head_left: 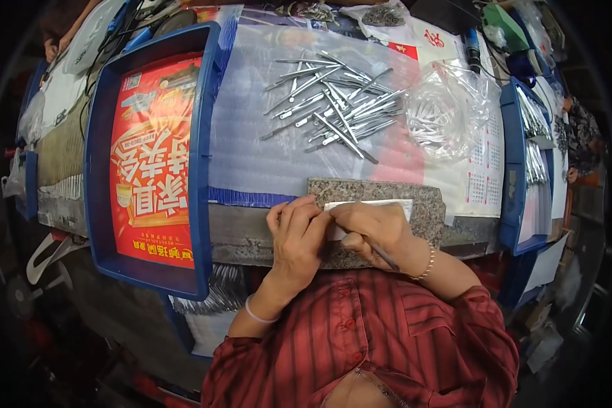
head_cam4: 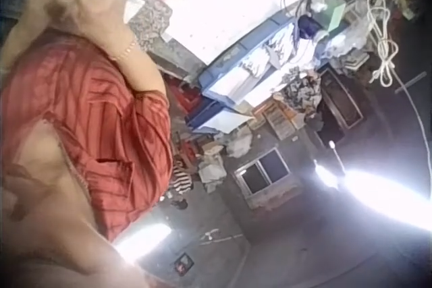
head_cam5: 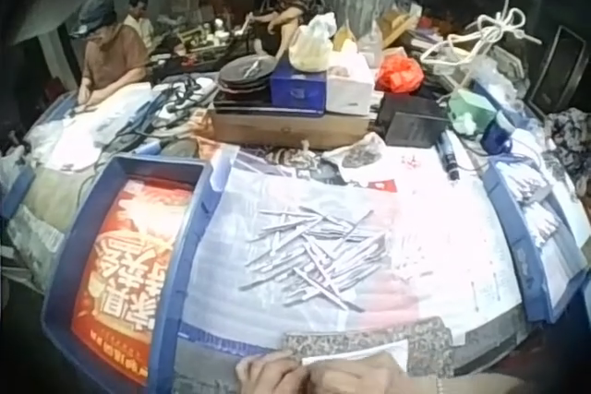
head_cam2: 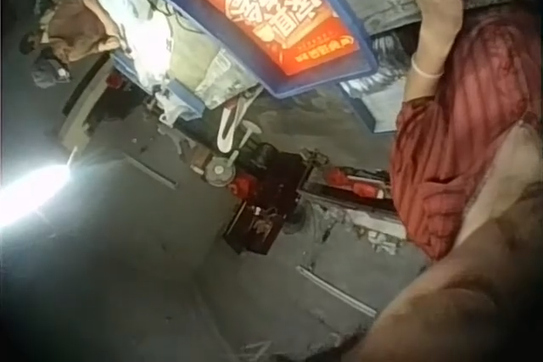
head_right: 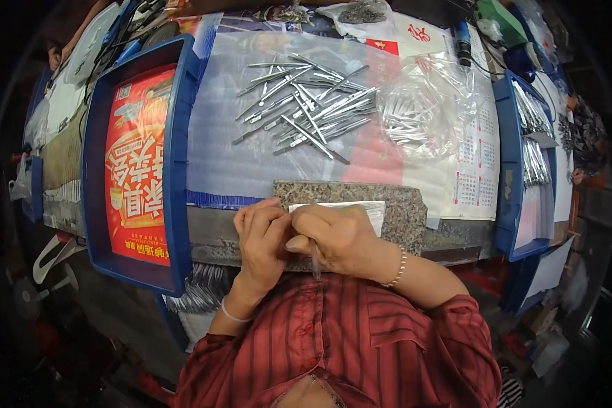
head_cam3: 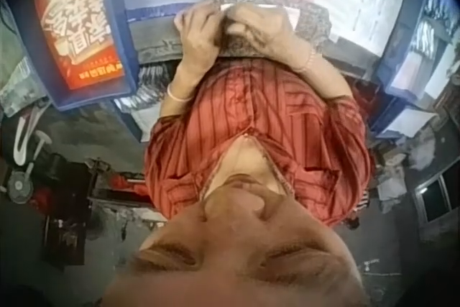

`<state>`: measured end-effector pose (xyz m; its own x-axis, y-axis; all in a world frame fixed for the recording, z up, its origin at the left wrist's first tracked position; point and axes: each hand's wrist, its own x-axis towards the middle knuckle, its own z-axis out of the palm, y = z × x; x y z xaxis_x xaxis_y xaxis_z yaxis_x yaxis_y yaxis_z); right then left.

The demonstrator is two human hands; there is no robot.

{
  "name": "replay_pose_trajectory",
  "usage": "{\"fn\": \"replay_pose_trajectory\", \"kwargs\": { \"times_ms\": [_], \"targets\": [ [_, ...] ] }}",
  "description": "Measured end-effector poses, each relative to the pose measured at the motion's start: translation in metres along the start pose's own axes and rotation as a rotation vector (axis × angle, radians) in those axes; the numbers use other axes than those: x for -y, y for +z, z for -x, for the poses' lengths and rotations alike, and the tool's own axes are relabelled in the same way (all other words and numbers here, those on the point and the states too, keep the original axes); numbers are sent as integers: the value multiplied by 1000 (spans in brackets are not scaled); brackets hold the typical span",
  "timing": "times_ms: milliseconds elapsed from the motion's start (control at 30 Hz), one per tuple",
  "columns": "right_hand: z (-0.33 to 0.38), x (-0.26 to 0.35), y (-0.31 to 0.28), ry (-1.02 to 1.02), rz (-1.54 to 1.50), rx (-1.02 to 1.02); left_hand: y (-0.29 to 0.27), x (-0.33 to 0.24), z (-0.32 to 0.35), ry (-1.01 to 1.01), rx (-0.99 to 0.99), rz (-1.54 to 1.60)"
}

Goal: Manually assembling or processing small metal hardware components using a hand tool on a granite block.

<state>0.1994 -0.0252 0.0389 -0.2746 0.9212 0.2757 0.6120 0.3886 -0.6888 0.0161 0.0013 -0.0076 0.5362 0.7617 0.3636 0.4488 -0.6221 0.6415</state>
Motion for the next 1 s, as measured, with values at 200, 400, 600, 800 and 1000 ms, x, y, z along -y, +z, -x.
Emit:
{"fn": "replay_pose_trajectory", "kwargs": {
  "times_ms": [200,400,600,800,1000],
  "targets": [
    [-6,7,-14,31,-62,-120,3,5,3,-14,-16,-14],
    [-1,9,-10,100,-25,84,1,3,2,26,-24,0],
    [32,7,-34,334,-278,-237,5,5,1,12,-31,-11],
    [58,26,-65,276,-325,-522,2,2,2,8,-20,-44],
    [50,-13,-44,339,-4,-135,7,2,-5,2,-25,-39]
  ]
}}
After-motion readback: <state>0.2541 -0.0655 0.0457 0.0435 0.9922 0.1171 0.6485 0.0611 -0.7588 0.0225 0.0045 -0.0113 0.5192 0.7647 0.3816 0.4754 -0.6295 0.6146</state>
